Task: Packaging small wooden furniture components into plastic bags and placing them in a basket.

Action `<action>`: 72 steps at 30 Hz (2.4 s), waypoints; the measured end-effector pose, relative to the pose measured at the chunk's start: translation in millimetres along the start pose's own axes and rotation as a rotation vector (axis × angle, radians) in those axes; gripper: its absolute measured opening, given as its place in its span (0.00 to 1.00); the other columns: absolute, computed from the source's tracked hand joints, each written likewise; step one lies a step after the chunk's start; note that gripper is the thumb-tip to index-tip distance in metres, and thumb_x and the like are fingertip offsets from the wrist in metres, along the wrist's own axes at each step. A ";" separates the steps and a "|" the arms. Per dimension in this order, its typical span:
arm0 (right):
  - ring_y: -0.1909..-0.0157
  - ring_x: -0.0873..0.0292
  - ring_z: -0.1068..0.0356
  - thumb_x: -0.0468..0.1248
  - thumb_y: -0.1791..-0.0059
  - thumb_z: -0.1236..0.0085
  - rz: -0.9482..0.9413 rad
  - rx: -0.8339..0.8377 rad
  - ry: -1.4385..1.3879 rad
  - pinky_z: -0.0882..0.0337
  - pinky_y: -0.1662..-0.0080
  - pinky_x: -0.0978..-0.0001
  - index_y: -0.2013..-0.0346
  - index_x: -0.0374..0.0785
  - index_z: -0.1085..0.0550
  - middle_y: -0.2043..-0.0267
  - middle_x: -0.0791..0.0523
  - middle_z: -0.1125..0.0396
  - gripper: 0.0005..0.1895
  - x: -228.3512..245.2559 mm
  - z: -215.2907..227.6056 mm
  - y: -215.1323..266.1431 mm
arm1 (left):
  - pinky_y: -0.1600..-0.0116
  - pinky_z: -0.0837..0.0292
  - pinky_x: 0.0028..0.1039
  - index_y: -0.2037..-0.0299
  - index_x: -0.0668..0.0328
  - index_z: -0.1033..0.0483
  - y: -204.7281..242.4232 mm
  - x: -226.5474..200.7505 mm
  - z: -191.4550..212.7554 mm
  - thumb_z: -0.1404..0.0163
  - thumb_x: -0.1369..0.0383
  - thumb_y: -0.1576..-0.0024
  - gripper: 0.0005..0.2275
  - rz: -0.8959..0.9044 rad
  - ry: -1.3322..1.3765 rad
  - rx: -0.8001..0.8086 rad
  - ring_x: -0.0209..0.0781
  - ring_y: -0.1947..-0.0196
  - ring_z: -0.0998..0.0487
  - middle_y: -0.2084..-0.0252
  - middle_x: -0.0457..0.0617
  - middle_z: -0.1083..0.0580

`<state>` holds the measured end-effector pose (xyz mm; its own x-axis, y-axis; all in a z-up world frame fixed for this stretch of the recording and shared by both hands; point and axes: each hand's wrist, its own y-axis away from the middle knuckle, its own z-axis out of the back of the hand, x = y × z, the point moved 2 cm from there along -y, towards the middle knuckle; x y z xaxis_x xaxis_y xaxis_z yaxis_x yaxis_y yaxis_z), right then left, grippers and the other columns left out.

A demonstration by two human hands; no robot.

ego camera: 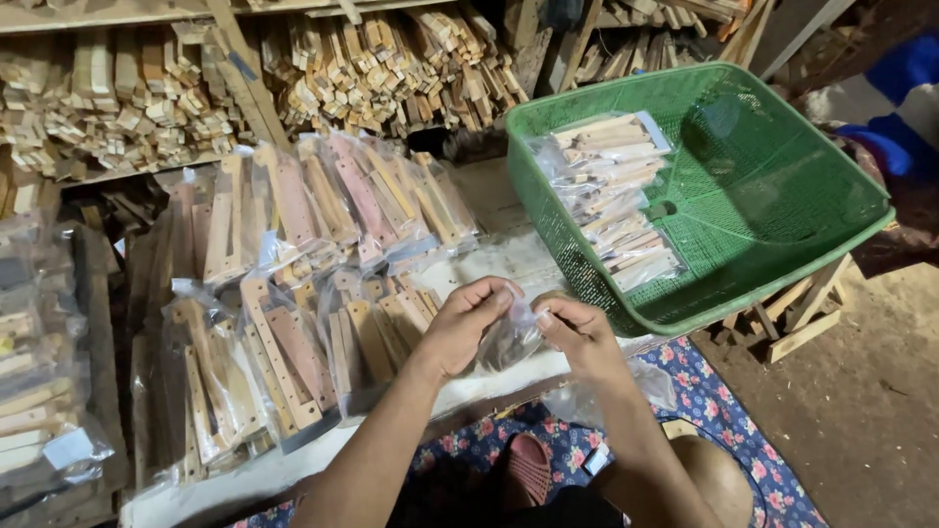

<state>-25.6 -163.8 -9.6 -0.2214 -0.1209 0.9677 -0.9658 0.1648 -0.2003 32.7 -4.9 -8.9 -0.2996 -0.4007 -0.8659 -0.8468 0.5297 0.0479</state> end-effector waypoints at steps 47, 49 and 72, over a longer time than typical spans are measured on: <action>0.55 0.46 0.22 0.45 0.46 0.44 0.106 -0.181 1.268 0.27 0.46 0.54 0.56 0.38 0.23 0.62 0.49 0.24 0.14 -134.9 74.7 6.6 | 0.60 0.23 0.35 0.59 0.60 0.20 -2.9 3.0 3.4 0.47 0.73 0.40 0.03 -0.441 -0.584 -0.164 0.42 0.70 0.21 0.72 0.55 0.21; 0.55 0.44 0.23 0.43 0.47 0.43 0.150 -0.196 1.160 0.26 0.48 0.54 0.54 0.37 0.23 0.62 0.47 0.24 0.14 -85.7 57.6 9.6 | 0.58 0.22 0.38 0.59 0.60 0.20 -1.3 -4.6 0.7 0.47 0.73 0.40 0.04 -0.466 -0.613 -0.169 0.47 0.68 0.18 0.71 0.56 0.20; 0.68 0.47 0.25 0.44 0.47 0.45 0.605 0.450 1.225 0.23 0.64 0.56 0.55 0.39 0.25 0.70 0.54 0.25 0.12 54.5 24.3 -21.9 | 0.47 0.24 0.55 0.44 0.67 0.30 3.0 0.5 -4.7 0.40 0.61 0.44 0.23 -0.478 -0.615 0.064 0.71 0.48 0.23 0.50 0.70 0.26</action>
<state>-19.8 -197.8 43.8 -0.5754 0.7951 0.1915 -0.7781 -0.4601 -0.4276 28.0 -7.1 -6.8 0.4041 -0.1199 -0.9068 -0.7903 0.4535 -0.4121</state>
